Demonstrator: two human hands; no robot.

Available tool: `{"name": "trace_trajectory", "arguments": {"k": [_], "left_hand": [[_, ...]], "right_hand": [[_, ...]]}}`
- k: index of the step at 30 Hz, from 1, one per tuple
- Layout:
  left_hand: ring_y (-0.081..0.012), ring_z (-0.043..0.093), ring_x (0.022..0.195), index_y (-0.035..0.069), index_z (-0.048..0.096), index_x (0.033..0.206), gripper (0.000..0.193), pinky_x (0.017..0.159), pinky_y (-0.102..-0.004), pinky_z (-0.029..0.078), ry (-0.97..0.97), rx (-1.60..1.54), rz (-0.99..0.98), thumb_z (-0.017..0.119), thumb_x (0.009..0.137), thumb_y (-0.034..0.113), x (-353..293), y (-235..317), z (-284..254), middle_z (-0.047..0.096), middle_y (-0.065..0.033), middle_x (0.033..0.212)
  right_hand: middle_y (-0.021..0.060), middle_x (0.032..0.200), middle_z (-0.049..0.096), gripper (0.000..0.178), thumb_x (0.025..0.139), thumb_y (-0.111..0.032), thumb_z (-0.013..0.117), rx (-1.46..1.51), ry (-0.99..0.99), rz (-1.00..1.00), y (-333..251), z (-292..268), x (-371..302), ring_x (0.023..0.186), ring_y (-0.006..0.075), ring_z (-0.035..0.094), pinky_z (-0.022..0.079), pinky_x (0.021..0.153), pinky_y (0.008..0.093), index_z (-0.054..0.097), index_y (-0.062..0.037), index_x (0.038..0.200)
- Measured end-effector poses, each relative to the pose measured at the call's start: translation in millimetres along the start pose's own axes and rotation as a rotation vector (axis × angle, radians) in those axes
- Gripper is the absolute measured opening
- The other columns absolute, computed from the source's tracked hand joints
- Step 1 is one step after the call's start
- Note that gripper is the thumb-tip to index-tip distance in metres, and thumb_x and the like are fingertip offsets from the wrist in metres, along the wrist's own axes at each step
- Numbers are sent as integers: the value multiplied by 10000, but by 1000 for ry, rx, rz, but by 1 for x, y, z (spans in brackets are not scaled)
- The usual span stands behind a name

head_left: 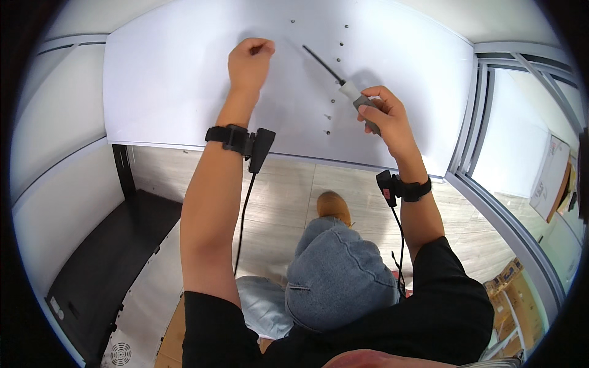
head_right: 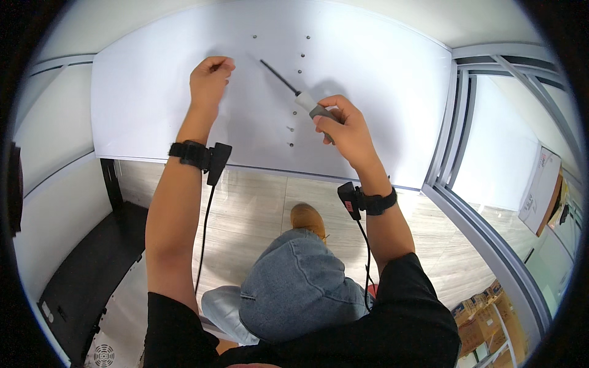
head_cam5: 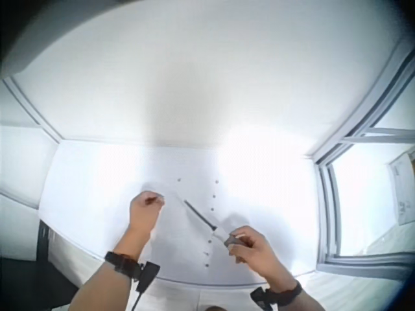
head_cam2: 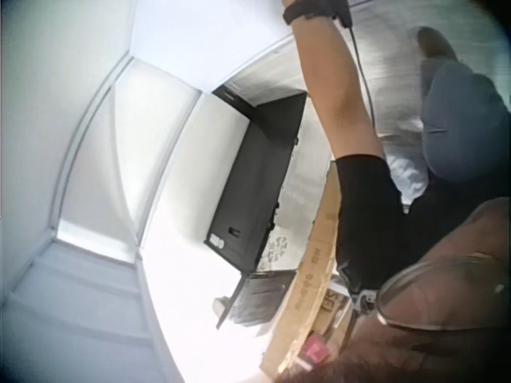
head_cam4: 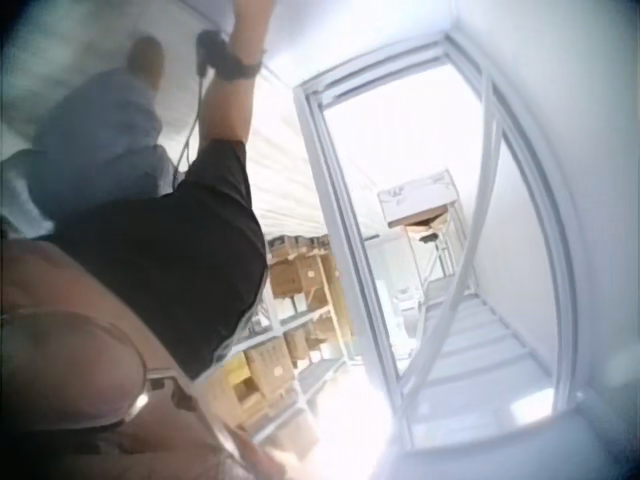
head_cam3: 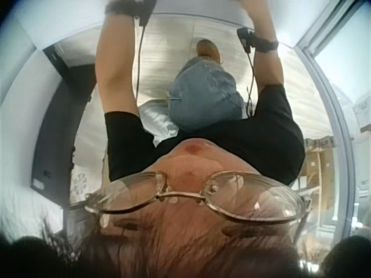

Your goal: The person uses a screwdriver to fasten screws into the back panel of a silver electronic device, likely a computer tower. They repeatedly pick up screws and tighten them into place along the edges of the device's rear casing.

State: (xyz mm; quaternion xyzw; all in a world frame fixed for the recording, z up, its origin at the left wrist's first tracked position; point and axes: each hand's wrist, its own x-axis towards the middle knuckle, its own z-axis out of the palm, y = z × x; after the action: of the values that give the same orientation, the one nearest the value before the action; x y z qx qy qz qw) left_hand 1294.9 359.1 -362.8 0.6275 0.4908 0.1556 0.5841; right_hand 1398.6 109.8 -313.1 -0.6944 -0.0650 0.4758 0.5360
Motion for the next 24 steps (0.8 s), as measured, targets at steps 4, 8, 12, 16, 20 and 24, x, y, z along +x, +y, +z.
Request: {"name": "trace_trajectory", "arguments": {"k": [4, 8, 12, 16, 20, 24], "left_hand": [[-146, 625, 714, 59, 727, 871, 103, 677, -275, 499, 38, 263, 161, 682, 824, 139, 2, 3, 30, 693, -48, 785], [-133, 613, 721, 66, 732, 905, 128, 687, -267, 493, 93, 392, 258, 695, 823, 158, 7, 5, 43, 684, -48, 810], [-156, 621, 721, 79, 735, 907, 125, 694, -282, 501, 153, 524, 424, 696, 812, 152, 20, -7, 48, 681, -66, 823], [-211, 591, 807, 101, 735, 847, 80, 717, -345, 479, 193, 453, 408, 709, 773, 115, 21, -5, 53, 669, -35, 811], [-213, 593, 796, 101, 734, 879, 112, 718, -339, 481, 204, 413, 442, 704, 771, 97, 22, -10, 47, 672, -42, 812], [-183, 609, 753, 78, 721, 938, 146, 678, -305, 488, 192, 304, 360, 699, 795, 97, 8, -14, 28, 685, -49, 838]], "right_hand": [[68, 772, 615, 247, 855, -139, 595, 58, 15, 24, 4, -5, 17, 580, 102, 512, 398, 537, 241, 577, -66, 1090], [61, 773, 611, 239, 846, -140, 616, 98, 6, 33, 2, -1, 23, 595, 102, 520, 412, 551, 241, 575, -53, 1065], [61, 782, 610, 256, 846, -144, 626, 104, -28, 62, 3, 1, 26, 628, 103, 537, 427, 568, 242, 571, -38, 1072], [66, 791, 608, 261, 853, -137, 621, 90, -22, 50, 3, 2, 23, 671, 108, 556, 441, 577, 249, 565, -27, 1083], [67, 785, 620, 260, 861, -146, 604, 83, -10, 0, 4, 4, 21, 618, 103, 539, 414, 551, 244, 567, -46, 1098], [66, 783, 624, 267, 863, -153, 599, 43, -22, -60, 3, 3, 18, 584, 99, 526, 403, 542, 236, 566, -56, 1111]]}}
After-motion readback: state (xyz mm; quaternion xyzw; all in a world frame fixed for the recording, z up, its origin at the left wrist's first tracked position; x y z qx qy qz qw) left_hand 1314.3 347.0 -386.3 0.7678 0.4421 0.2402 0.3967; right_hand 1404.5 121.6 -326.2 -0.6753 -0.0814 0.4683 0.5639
